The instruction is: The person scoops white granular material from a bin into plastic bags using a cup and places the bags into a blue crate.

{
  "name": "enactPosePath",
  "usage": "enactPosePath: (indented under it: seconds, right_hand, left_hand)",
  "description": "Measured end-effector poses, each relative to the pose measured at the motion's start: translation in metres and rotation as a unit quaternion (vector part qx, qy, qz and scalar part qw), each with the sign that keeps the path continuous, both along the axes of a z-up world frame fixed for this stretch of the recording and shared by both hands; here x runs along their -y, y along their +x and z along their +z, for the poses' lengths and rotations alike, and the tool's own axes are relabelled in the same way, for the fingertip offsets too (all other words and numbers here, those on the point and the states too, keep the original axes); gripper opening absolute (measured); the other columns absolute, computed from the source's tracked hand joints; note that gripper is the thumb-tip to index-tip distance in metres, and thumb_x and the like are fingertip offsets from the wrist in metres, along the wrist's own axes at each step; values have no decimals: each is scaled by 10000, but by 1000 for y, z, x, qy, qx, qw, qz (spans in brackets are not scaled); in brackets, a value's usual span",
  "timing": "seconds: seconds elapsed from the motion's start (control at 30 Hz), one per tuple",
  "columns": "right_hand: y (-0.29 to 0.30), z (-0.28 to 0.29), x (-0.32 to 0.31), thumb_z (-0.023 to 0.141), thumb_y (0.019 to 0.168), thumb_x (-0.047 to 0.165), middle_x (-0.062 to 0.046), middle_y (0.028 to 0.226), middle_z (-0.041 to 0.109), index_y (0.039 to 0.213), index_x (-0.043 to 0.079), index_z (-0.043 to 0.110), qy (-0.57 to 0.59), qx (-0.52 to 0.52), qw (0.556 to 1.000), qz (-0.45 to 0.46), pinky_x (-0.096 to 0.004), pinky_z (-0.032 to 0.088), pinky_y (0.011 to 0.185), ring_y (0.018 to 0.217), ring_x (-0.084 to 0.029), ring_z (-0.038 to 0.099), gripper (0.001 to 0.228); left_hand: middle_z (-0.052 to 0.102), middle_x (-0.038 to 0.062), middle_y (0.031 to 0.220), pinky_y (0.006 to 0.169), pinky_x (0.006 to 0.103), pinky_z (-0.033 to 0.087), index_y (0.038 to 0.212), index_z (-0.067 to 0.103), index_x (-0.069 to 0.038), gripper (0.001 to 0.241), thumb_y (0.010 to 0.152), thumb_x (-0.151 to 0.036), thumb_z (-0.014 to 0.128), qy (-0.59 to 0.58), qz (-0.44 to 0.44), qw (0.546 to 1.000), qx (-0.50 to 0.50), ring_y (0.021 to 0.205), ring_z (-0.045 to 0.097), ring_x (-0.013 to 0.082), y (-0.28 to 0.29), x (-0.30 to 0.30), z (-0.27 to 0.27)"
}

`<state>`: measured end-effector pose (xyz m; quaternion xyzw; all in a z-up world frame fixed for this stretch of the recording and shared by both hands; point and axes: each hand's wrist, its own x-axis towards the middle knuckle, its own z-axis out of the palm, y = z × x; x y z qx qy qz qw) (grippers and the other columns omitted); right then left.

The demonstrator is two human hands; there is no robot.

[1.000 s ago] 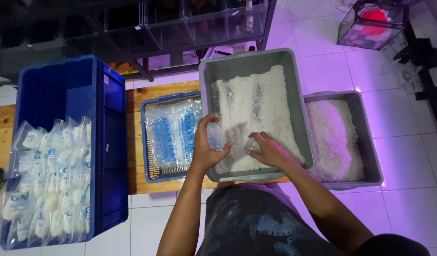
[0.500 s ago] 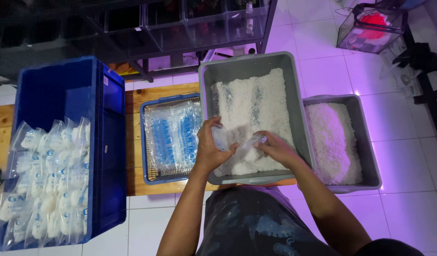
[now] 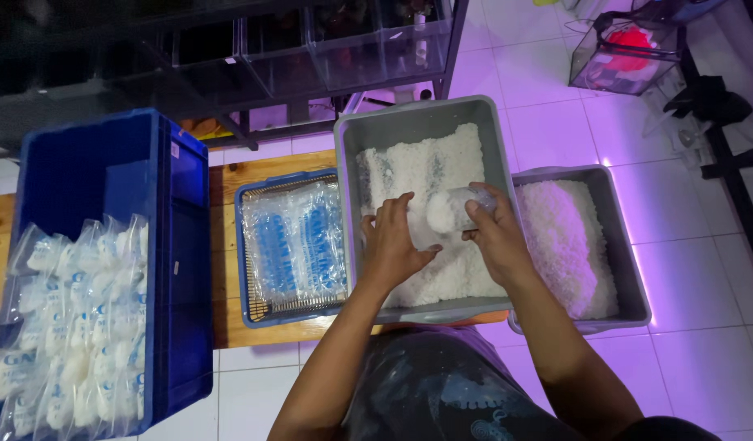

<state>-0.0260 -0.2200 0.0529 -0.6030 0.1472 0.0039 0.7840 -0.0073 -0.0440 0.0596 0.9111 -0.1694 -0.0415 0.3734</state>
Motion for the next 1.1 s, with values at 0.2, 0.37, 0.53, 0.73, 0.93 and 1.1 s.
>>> enactPosePath:
  seconds: [0.2,0.37,0.53,0.73,0.93,1.1]
  right_hand:
    - [-7,0,-9,611,893,218,-139,1167,407,1319,68,427,-95,5,995,-11,-249,520,695,894,-183,497,488]
    - [-13,14,-8,709,817,314,-220,1262,468,1329,154,447,-286,-14,958,29,-474,395,991,1225,-402,452,597]
    - [-13,11,-13,765,771,323,-185,1239,504,1310,131,466,-379,59,923,26,-478,384,1000,1194,-380,485,646]
    - [-11,30,-29,715,830,256,-165,1094,475,1278,52,475,-497,220,836,76,-442,509,828,987,-371,589,547]
    - [-12,24,-36,690,830,236,-157,1112,459,1293,100,496,-581,288,757,85,-418,517,786,934,-341,582,520]
    - [-12,20,-37,691,799,236,-152,1194,442,1289,154,512,-564,337,747,102,-411,455,883,1034,-335,521,528]
  left_hand:
    - [460,153,1141,997,592,181,1353,333,-16,896,620,-187,819,-1,-3,1000,-19,1118,459,316,2,8,5]
    - [465,155,1127,991,599,167,1355,337,-11,901,596,-149,804,-30,-16,999,-24,1115,451,331,2,7,1]
    - [473,153,1114,995,601,160,1352,338,-3,886,603,-143,790,-32,-20,999,-24,1106,452,327,2,7,-4]
    - [469,126,1074,988,535,201,1309,374,-4,772,621,-95,713,-92,34,994,38,1066,465,289,-5,5,-19]
    - [462,115,1055,964,492,226,1292,373,-17,783,581,-63,697,-118,68,985,108,1030,471,285,-5,-2,-36]
    - [460,122,1043,947,468,284,1275,370,-31,828,548,-70,766,-164,87,976,118,1028,486,311,-4,-7,-52]
